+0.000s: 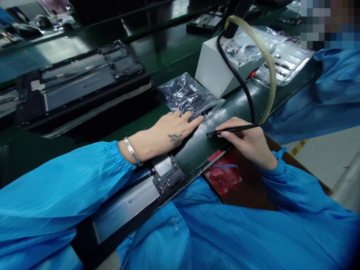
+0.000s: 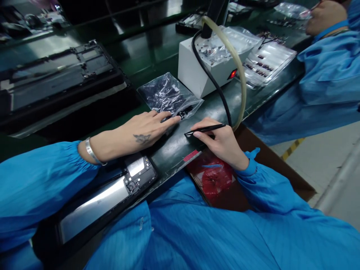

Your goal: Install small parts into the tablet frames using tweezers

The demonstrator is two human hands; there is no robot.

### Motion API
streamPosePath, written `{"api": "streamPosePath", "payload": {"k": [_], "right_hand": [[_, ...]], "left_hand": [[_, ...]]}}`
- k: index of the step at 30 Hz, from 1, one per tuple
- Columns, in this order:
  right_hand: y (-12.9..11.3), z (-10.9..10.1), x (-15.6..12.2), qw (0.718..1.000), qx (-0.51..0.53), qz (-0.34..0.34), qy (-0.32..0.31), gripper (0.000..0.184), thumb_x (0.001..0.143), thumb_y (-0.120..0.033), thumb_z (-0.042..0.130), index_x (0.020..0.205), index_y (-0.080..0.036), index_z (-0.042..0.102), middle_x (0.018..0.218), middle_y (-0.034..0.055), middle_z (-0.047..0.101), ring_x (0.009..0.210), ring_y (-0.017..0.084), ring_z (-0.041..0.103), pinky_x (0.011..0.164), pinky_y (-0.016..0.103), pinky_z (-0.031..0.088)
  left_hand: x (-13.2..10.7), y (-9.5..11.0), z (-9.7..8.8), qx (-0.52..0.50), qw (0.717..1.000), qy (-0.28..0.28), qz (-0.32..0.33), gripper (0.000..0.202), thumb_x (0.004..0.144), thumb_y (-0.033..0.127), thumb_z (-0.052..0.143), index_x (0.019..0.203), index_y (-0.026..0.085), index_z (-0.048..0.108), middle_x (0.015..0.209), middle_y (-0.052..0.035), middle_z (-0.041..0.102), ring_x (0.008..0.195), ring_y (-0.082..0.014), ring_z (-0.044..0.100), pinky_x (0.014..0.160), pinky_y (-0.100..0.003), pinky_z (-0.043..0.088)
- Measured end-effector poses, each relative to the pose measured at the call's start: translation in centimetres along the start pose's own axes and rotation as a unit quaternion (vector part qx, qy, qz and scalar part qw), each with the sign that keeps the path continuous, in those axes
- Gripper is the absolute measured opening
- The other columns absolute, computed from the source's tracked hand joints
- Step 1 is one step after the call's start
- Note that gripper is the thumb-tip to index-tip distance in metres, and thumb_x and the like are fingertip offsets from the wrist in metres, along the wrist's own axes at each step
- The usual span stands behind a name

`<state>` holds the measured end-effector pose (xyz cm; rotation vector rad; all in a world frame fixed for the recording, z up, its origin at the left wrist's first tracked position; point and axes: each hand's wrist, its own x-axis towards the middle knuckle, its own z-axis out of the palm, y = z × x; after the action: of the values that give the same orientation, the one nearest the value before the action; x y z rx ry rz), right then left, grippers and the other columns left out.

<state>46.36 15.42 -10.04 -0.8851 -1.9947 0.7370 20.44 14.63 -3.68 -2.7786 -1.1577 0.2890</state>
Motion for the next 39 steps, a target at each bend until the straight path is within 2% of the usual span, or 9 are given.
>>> {"api": "streamPosePath", "payload": {"k": [7, 12, 16, 20, 26, 30, 33, 36, 39], "right_hand": [[-0.2, -0.2, -0.7, 0.998, 0.018, -0.036, 0.048, 0.010, 0.095, -0.034, 0.069, 0.099, -0.029, 0.076, 0.092, 0.0029, 0.074, 0.083, 0.021, 0.070, 0.073, 0.037, 0.058], [-0.6, -4.9, -5.5, 0.980, -0.039, -0.104, 0.165, 0.017, 0.088, -0.023, 0.074, 0.100, -0.033, 0.079, 0.092, 0.0043, 0.077, 0.086, 0.026, 0.072, 0.080, 0.043, 0.059], [-0.3, -9.1, -10.3, 0.930, -0.089, -0.096, 0.343, 0.015, 0.080, -0.025, 0.081, 0.092, -0.034, 0.081, 0.088, 0.0065, 0.077, 0.087, 0.030, 0.071, 0.084, 0.049, 0.057], [1.8, -12.0, -12.2, 0.841, -0.024, -0.062, 0.537, 0.011, 0.095, -0.038, 0.066, 0.100, -0.035, 0.076, 0.091, 0.0036, 0.069, 0.083, 0.023, 0.070, 0.082, 0.045, 0.060], [6.2, -14.0, -12.4, 0.827, 0.131, 0.055, 0.544, 0.029, 0.094, -0.061, 0.060, 0.090, -0.033, 0.066, 0.087, 0.0064, 0.069, 0.105, 0.026, 0.069, 0.097, 0.048, 0.059], [8.4, -13.8, -12.1, 0.822, 0.173, 0.071, 0.538, 0.034, 0.088, -0.066, 0.063, 0.083, -0.033, 0.065, 0.087, 0.0067, 0.070, 0.109, 0.029, 0.067, 0.101, 0.052, 0.056], [9.1, -13.6, -11.8, 0.823, 0.194, 0.063, 0.530, 0.033, 0.086, -0.067, 0.064, 0.081, -0.035, 0.065, 0.083, 0.0060, 0.069, 0.107, 0.030, 0.065, 0.099, 0.054, 0.055], [8.1, -13.3, -11.4, 0.833, 0.221, 0.046, 0.506, 0.030, 0.084, -0.067, 0.068, 0.076, -0.038, 0.067, 0.078, 0.0057, 0.066, 0.102, 0.032, 0.064, 0.094, 0.056, 0.055], [5.1, -11.9, -10.7, 0.846, 0.268, 0.027, 0.460, 0.023, 0.083, -0.063, 0.072, 0.076, -0.041, 0.071, 0.071, 0.0052, 0.059, 0.086, 0.029, 0.063, 0.079, 0.050, 0.059]], "left_hand": [[0.1, 0.4, -2.9, 0.000, 1.000, 0.016, 0.004, 0.038, 0.098, 0.006, 0.038, 0.129, 0.012, 0.057, 0.136, -0.0166, 0.058, 0.114, -0.0277, 0.061, 0.090, -0.037, 0.052], [4.5, 4.1, -4.9, -0.061, 0.990, 0.040, 0.124, 0.026, 0.096, 0.005, 0.041, 0.109, 0.013, 0.062, 0.108, -0.0112, 0.068, 0.096, -0.0218, 0.066, 0.085, -0.033, 0.053], [11.8, 9.5, -4.6, -0.253, 0.947, 0.076, 0.181, 0.035, 0.096, 0.004, 0.039, 0.125, 0.013, 0.057, 0.124, -0.0095, 0.070, 0.112, -0.0164, 0.067, 0.098, -0.030, 0.054], [18.2, 15.5, -5.6, -0.436, 0.886, 0.053, 0.146, 0.047, 0.107, 0.009, 0.019, 0.151, 0.008, 0.034, 0.153, -0.0166, 0.053, 0.135, -0.0103, 0.058, 0.105, -0.024, 0.053], [21.5, 19.4, -7.2, -0.435, 0.887, 0.051, 0.146, 0.058, 0.108, 0.007, -0.001, 0.162, 0.010, 0.020, 0.165, -0.0110, 0.035, 0.143, -0.0083, 0.050, 0.103, -0.025, 0.057], [20.1, 19.3, -7.4, -0.425, 0.894, 0.046, 0.132, 0.062, 0.106, 0.005, -0.006, 0.163, 0.014, 0.018, 0.168, -0.0051, 0.031, 0.146, -0.0044, 0.045, 0.106, -0.023, 0.055], [16.5, 18.0, -8.5, -0.481, 0.868, 0.029, 0.120, 0.059, 0.107, 0.010, -0.004, 0.162, 0.016, 0.017, 0.167, -0.0046, 0.032, 0.145, -0.0026, 0.046, 0.106, -0.019, 0.054], [10.6, 14.3, -9.4, -0.541, 0.833, 0.009, 0.113, 0.052, 0.109, 0.013, 0.012, 0.161, 0.017, 0.020, 0.163, -0.0102, 0.041, 0.140, -0.0079, 0.054, 0.105, -0.022, 0.055], [2.3, 8.0, -8.4, -0.479, 0.874, 0.018, 0.079, 0.049, 0.106, 0.016, 0.032, 0.155, 0.021, 0.036, 0.151, -0.0114, 0.056, 0.134, -0.0161, 0.061, 0.105, -0.031, 0.056]]}}
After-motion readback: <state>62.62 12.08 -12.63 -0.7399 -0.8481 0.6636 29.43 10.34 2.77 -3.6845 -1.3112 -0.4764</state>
